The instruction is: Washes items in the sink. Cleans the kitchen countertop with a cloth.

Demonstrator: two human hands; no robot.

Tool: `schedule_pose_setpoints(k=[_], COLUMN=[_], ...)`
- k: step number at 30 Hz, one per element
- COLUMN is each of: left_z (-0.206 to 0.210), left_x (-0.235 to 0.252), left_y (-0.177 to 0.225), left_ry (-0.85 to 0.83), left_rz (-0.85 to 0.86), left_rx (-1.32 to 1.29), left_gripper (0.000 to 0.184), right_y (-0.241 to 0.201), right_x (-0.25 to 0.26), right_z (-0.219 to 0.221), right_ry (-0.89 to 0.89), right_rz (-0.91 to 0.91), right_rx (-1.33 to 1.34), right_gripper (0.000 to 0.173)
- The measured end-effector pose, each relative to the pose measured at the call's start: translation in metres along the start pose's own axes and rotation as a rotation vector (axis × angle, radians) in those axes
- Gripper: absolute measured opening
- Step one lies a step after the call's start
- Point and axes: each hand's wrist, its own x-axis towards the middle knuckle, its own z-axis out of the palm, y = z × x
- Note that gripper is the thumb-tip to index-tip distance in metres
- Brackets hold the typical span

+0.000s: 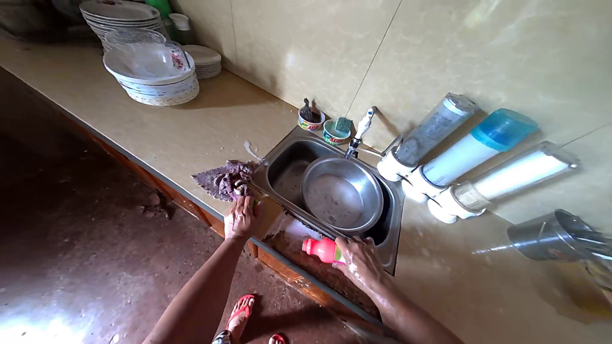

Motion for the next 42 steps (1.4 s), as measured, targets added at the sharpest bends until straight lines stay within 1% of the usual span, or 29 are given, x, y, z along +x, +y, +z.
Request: schedule_pose_setpoints(k=[4,5,8,10,11,13,14,16,18,20,22,24,25,27,28,30,32,33,34,35,36,37,38,39,40,41,42], left_z=[0.003,0.004,0.000,-0.004,-0.008,-0.020,-0.025,-0.031,-0.036,-0.042,-0.042,-0.048,-0.052,-0.061,-0.064,-0.064,-0.053,-0.046,-0.042,-0.039,-0.036,-0.032,-0.029,-0.028,-0.029,-0.033,-0.038], left_x=[-0.001,-0.001,0.001,0.001,0.001,-0.004,-0.008,-0.021,-0.032,-0.036,-0.032,-0.029,-0.029,-0.033,-0.035,-0.037,-0.041,-0.045,-0.050,-0.054,-0.059,-0.063,-0.064,-0.063,-0.062,-0.063,-0.063], left_y=[-0.002,-0.002,0.000,0.004,0.009,0.030,0.047,0.092,0.132,0.162,0.179,0.194,0.204,0.228,0.241,0.264,0.279,0.283,0.286,0.288,0.289,0.290,0.291,0.292,0.294,0.298,0.303], left_ry=[0.036,0.048,0.009,-0.032,-0.069,-0.170,-0.208,-0.351,-0.499,-0.573,-0.578,-0.596,-0.612,-0.683,-0.731,-0.829,-0.895,-0.908,-0.904,-0.873,-0.821,-0.784,-0.784,-0.826,-0.906,-0.971,-0.999], left_rz=[0.028,0.033,0.001,-0.028,-0.042,-0.006,0.057,0.167,0.260,0.373,0.493,0.600,0.635,0.625,0.578,0.418,0.257,0.229,0.266,0.379,0.539,0.689,0.799,0.855,0.824,0.732,0.638], left_rx=[-0.023,-0.027,-0.009,0.002,-0.025,-0.168,-0.277,-0.510,-0.670,-0.714,-0.708,-0.648,-0.595,-0.455,-0.373,-0.236,-0.234,-0.269,-0.313,-0.367,-0.429,-0.487,-0.549,-0.604,-0.635,-0.612,-0.526], left_gripper=[0.042,0.042,0.042,0.040,0.040,0.040,0.039,0.039,0.040,0.037,0.033,0.033,0.032,0.034,0.037,0.047,0.055,0.053,0.046,0.038,0.031,0.027,0.025,0.025,0.027,0.034,0.044], right_y=[0.034,0.044,0.062,0.065,0.065,0.060,0.058,0.051,0.043,0.037,0.035,0.040,0.043,0.051,0.054,0.062,0.074,0.080,0.086,0.092,0.098,0.103,0.107,0.111,0.114,0.115,0.116], right_x=[-0.020,-0.026,-0.039,-0.042,-0.041,-0.034,-0.028,-0.018,-0.011,-0.012,-0.017,-0.023,-0.026,-0.032,-0.037,-0.044,-0.049,-0.051,-0.054,-0.057,-0.059,-0.060,-0.061,-0.061,-0.061,-0.061,-0.061], right_z=[0.017,0.021,0.026,0.027,0.029,0.036,0.045,0.063,0.076,0.081,0.086,0.092,0.094,0.098,0.097,0.097,0.100,0.102,0.105,0.107,0.111,0.117,0.123,0.130,0.135,0.139,0.141], right_ry=[0.033,0.020,-0.047,-0.049,-0.021,0.095,0.192,0.394,0.513,0.560,0.669,0.785,0.847,0.951,0.978,1.069,1.155,1.177,1.174,1.152,1.139,1.151,1.179,1.222,1.259,1.276,1.291], right_rz=[0.036,0.061,0.141,0.201,0.235,0.278,0.261,0.201,0.116,0.062,0.035,0.047,0.064,0.135,0.188,0.275,0.331,0.348,0.364,0.375,0.376,0.366,0.352,0.337,0.330,0.328,0.329], right_rx=[-0.020,-0.027,-0.024,0.047,0.124,0.377,0.533,0.754,0.910,1.037,1.128,1.106,1.049,0.884,0.792,0.565,0.397,0.363,0.371,0.423,0.490,0.544,0.580,0.590,0.590,0.592,0.587], right_gripper=[0.048,0.048,0.049,0.054,0.060,0.073,0.077,0.080,0.078,0.078,0.076,0.074,0.071,0.067,0.065,0.060,0.057,0.058,0.059,0.059,0.060,0.062,0.063,0.063,0.063,0.063,0.062])
